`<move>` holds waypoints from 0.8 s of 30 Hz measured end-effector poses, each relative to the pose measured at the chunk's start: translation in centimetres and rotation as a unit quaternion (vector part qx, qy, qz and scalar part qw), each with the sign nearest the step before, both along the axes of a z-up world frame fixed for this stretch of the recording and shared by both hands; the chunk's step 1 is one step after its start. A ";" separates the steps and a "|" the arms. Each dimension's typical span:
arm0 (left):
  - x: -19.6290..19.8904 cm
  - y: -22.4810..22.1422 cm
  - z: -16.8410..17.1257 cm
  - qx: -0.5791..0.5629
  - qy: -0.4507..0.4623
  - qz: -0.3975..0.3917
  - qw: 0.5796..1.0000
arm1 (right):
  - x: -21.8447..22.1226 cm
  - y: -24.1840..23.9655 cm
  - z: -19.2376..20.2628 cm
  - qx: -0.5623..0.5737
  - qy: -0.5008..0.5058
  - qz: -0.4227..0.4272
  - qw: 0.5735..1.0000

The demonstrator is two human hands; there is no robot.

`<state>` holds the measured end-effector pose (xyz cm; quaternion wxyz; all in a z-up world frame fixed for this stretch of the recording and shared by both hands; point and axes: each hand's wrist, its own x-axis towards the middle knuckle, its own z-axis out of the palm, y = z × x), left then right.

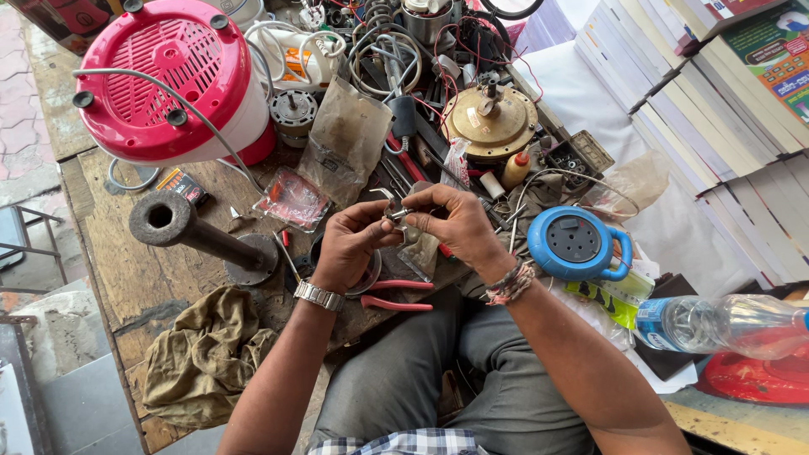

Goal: The person assembles small metal components into a cylindrical metal housing, using pliers and a screwdriver to secure parts. They repeatedly insert and adjust pieces inside the housing while seated at a cluttered workbench.

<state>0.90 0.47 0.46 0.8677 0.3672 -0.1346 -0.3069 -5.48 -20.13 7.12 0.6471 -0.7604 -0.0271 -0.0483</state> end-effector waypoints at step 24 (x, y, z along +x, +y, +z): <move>0.4 1.5 0.4 -0.065 0.052 0.138 0.987 | -0.3 1.7 -2.3 -0.232 0.038 0.029 0.972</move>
